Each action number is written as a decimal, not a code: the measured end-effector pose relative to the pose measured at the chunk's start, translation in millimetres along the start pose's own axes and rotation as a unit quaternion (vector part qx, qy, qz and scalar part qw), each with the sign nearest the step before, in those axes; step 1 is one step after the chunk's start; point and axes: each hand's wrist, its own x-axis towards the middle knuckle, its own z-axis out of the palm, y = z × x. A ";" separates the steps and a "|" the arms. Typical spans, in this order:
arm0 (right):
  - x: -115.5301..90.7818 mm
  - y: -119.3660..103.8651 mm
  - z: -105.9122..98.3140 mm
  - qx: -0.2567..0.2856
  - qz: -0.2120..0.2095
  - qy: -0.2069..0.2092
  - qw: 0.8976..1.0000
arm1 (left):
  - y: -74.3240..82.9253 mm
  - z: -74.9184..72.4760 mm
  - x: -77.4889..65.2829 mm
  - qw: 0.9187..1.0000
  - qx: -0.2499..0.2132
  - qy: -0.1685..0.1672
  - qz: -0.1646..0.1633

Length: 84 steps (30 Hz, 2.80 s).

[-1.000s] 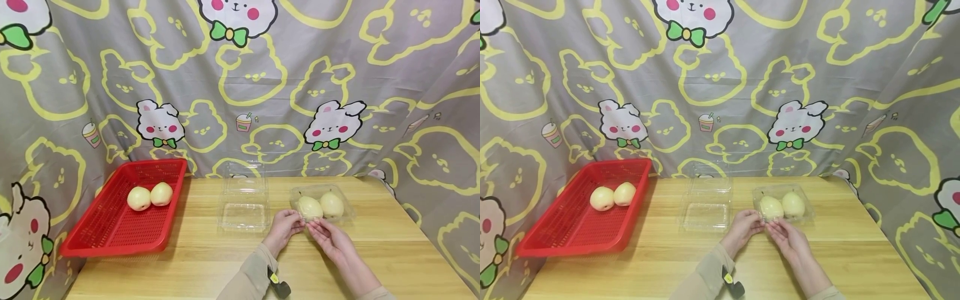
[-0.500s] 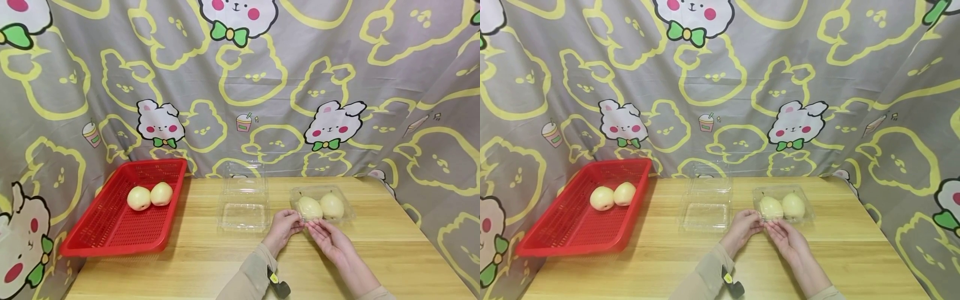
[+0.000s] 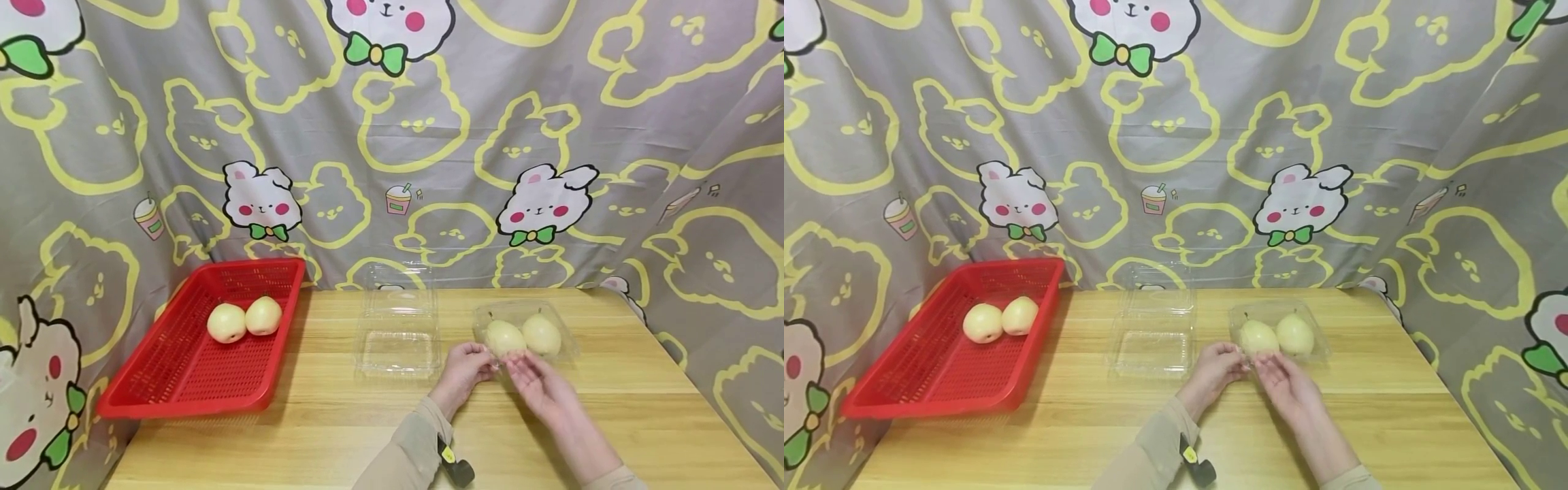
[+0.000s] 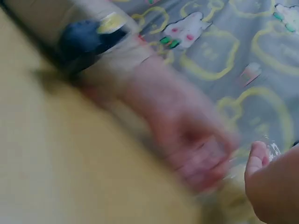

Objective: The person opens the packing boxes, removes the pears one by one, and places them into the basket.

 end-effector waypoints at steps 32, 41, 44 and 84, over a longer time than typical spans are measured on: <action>3.5 4.7 8.9 -0.047 -0.035 0.058 0.997 | -5.1 -3.9 -0.5 0.997 -0.065 -0.034 -0.039; 5.1 6.8 7.7 -0.043 -0.035 0.056 0.997 | -0.1 -5.0 -1.6 0.994 -0.072 -0.053 -0.056; 5.1 6.3 8.0 -0.040 -0.034 0.054 0.997 | 0.9 -5.2 -1.6 0.995 -0.060 -0.061 -0.058; -2.9 -47.6 -17.9 -0.023 -0.112 0.004 0.993 | -2.3 -3.2 0.4 0.996 -0.073 -0.015 -0.051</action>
